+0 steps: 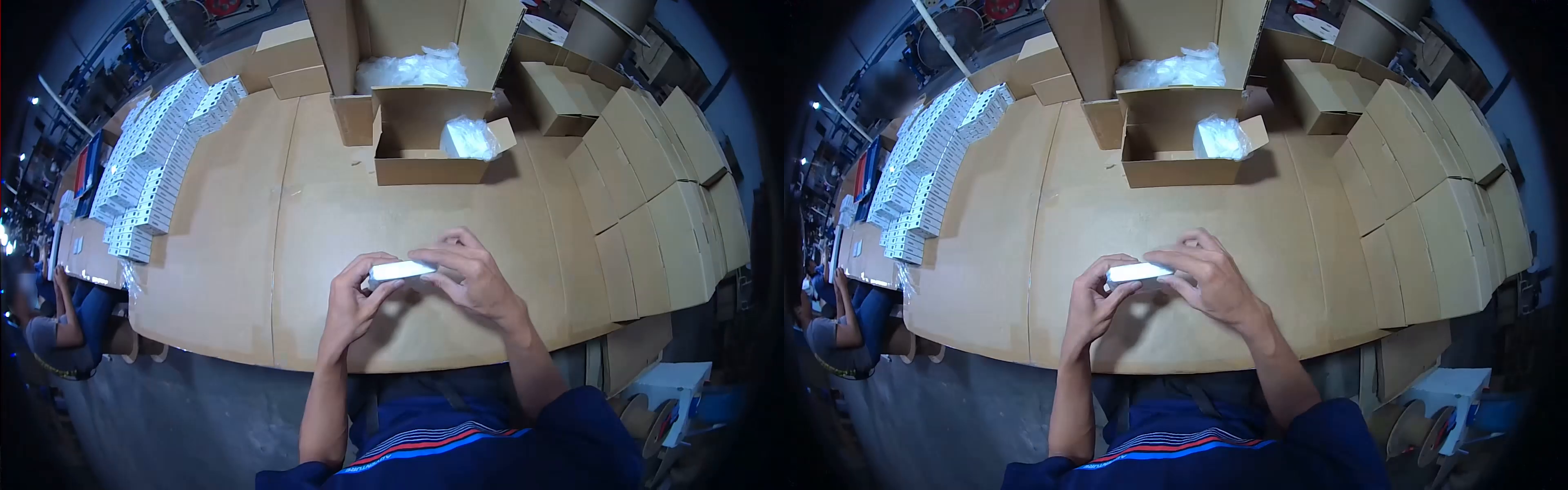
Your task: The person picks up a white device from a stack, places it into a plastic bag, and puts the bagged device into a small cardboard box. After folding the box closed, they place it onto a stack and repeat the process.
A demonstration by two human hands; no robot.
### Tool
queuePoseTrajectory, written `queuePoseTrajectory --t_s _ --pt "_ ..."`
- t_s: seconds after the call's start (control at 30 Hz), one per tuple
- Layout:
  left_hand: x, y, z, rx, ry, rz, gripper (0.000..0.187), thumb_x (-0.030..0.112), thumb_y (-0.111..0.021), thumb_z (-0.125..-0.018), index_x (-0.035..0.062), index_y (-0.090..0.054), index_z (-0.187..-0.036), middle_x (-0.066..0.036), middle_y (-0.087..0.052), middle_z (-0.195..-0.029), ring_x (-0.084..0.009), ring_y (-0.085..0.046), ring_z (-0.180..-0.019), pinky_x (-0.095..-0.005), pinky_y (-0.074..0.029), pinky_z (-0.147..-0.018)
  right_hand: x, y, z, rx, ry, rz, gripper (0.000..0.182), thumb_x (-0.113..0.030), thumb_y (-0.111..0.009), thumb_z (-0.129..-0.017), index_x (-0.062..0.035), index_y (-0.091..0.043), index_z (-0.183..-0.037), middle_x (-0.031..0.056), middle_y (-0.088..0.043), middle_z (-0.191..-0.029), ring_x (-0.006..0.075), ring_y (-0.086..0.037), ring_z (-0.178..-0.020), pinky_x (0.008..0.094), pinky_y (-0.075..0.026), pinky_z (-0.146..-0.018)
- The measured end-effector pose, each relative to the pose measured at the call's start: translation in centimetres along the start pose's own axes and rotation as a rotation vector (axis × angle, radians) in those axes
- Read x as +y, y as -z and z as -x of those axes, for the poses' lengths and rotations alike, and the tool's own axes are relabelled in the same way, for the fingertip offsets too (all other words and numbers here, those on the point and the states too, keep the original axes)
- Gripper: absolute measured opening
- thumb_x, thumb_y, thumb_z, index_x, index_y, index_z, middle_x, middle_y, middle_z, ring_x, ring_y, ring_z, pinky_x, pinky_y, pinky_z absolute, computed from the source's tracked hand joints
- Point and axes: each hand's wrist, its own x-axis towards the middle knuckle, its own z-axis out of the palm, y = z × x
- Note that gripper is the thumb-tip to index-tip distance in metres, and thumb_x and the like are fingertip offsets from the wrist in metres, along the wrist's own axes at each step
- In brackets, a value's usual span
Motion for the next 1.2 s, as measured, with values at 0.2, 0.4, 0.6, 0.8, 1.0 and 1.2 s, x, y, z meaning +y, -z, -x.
queuePoseTrajectory --t_s 0.2,0.4,0.6,0.8,1.0,1.2 --pt "0.5 -0.6 -2.5 -0.053 0.087 0.051 0.030 0.003 -0.073 -0.094 -0.0015 -0.068 -0.123 -0.007 -0.066 -0.123 -0.0125 -0.063 -0.109 -0.0288 -0.056 -0.087 1.0 3.1 -2.3 -0.232 0.078 0.024 0.021 -0.008 -0.074 -0.087 -0.0067 -0.070 -0.108 0.0132 -0.068 -0.100 0.0344 -0.068 -0.087 0.0431 -0.056 -0.076" --pt "1.6 -0.5 -7.0 0.156 0.052 -0.088 0.060 0.014 -0.073 -0.097 0.0052 -0.047 -0.150 -0.015 -0.051 -0.149 -0.0260 -0.059 -0.127 -0.0376 -0.055 -0.097 2.9 6.4 -5.1 0.087 0.015 0.044 0.020 -0.003 -0.076 -0.088 -0.0003 -0.068 -0.106 0.0123 -0.068 -0.096 0.0250 -0.071 -0.078 0.0349 -0.058 -0.067" --pt "-1.8 2.0 -11.7 0.134 -0.142 -0.640 0.070 0.014 -0.070 -0.095 0.0205 -0.040 -0.158 -0.020 -0.044 -0.150 -0.0407 -0.052 -0.130 -0.0483 -0.048 -0.108 5.3 4.9 -9.0 0.713 -0.103 0.058 0.025 0.003 -0.077 -0.086 0.0009 -0.067 -0.109 0.0117 -0.066 -0.097 0.0172 -0.072 -0.070 0.0269 -0.061 -0.055" --pt "-2.9 1.6 -12.8 0.123 -0.169 -0.726 0.070 0.014 -0.069 -0.096 0.0205 -0.040 -0.159 -0.020 -0.048 -0.146 -0.0419 -0.056 -0.124 -0.0494 -0.049 -0.106 7.9 2.4 -10.4 0.759 -0.121 0.322 0.026 0.001 -0.076 -0.087 0.0005 -0.066 -0.111 0.0149 -0.065 -0.098 0.0259 -0.072 -0.072 0.0318 -0.065 -0.055" --pt "-3.9 1.2 -12.8 0.136 -0.226 -0.796 0.074 0.015 -0.070 -0.093 0.0173 -0.036 -0.159 -0.017 -0.051 -0.144 -0.0406 -0.054 -0.123 -0.0513 -0.050 -0.099 8.8 2.3 -10.4 0.662 -0.155 0.385 0.022 -0.001 -0.076 -0.087 0.0015 -0.067 -0.107 0.0147 -0.066 -0.093 0.0245 -0.069 -0.066 0.0329 -0.059 -0.053" --pt "-3.7 1.0 -13.0 0.213 -0.280 -0.768 0.066 0.011 -0.070 -0.092 0.0103 -0.042 -0.152 -0.020 -0.050 -0.143 -0.0429 -0.053 -0.123 -0.0518 -0.048 -0.102 10.3 1.9 -11.2 0.537 -0.199 0.525 0.017 -0.005 -0.075 -0.087 0.0013 -0.067 -0.100 0.0197 -0.064 -0.090 0.0384 -0.068 -0.075 0.0471 -0.056 -0.066"
